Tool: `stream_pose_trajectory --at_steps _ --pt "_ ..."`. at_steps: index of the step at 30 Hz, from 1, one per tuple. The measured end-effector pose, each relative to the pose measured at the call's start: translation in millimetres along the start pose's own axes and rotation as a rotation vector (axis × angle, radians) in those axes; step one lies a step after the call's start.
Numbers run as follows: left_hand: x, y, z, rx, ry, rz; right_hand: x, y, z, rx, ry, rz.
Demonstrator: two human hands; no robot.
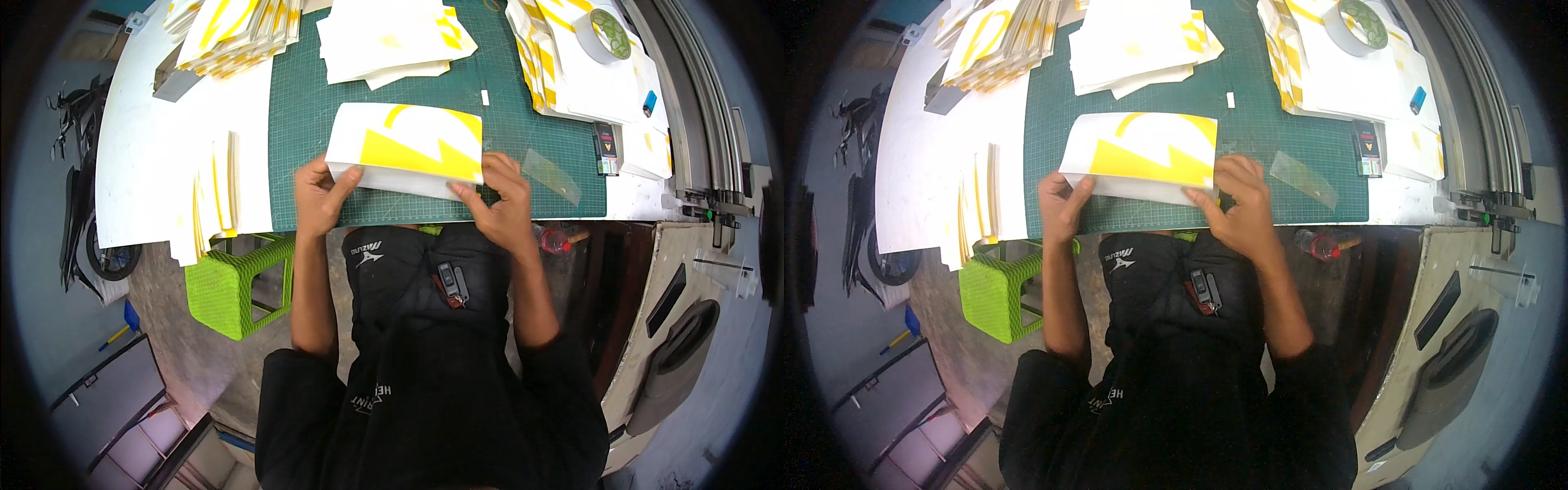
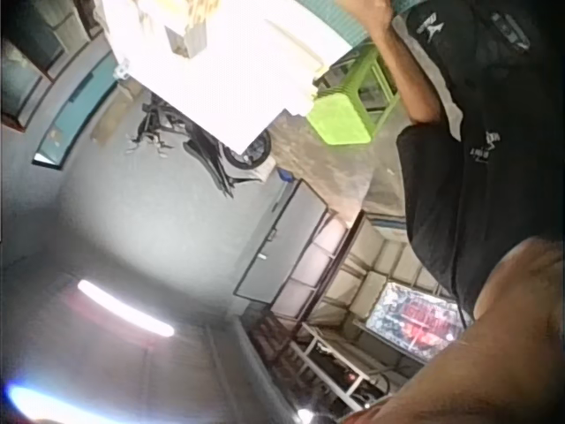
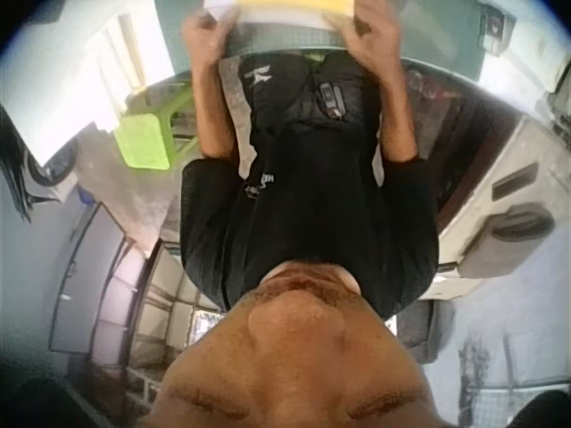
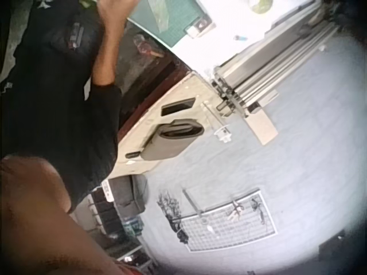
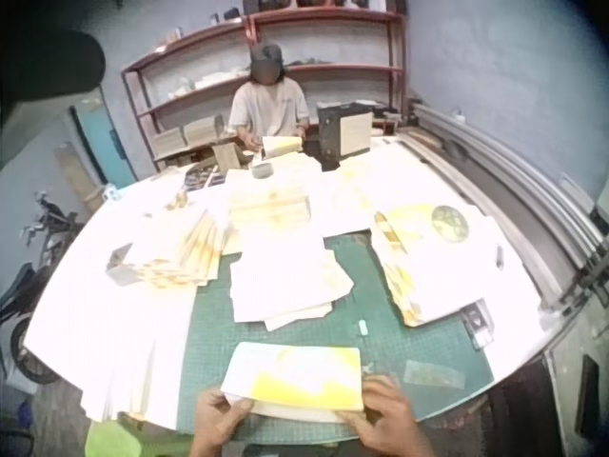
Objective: The person repeatedly folds white paper sheets with yellow printed designs in half on a green cutting mat. They smooth each fold with their hands and place the finished sheets into a growing stack on the table.
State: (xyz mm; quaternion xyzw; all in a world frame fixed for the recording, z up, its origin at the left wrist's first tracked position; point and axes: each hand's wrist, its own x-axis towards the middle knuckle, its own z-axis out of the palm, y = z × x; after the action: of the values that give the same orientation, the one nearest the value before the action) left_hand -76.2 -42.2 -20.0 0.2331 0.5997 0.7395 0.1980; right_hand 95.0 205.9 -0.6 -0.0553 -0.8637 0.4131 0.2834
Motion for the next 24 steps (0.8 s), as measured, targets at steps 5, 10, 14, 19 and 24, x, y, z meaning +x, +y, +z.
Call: stream_pose_trajectory --at_steps 5,10,14,19,24 --pt "-18 11 -2 0.291 -0.164 -0.023 -19 6 -7 0.052 0.027 -0.045" --pt "-27 1 -15 0.595 -0.298 0.118 -30 8 -10 -0.119 -0.030 -0.128" --pt "-21 16 -2 0.723 -0.391 0.319 -30 9 -12 -0.174 -0.113 -0.167" --pt "-29 3 23 0.478 0.076 -0.003 -21 5 -3 -0.081 -0.060 0.084" --pt "-20 -9 62 0.961 0.565 0.428 -12 10 20 -0.139 0.105 0.242"
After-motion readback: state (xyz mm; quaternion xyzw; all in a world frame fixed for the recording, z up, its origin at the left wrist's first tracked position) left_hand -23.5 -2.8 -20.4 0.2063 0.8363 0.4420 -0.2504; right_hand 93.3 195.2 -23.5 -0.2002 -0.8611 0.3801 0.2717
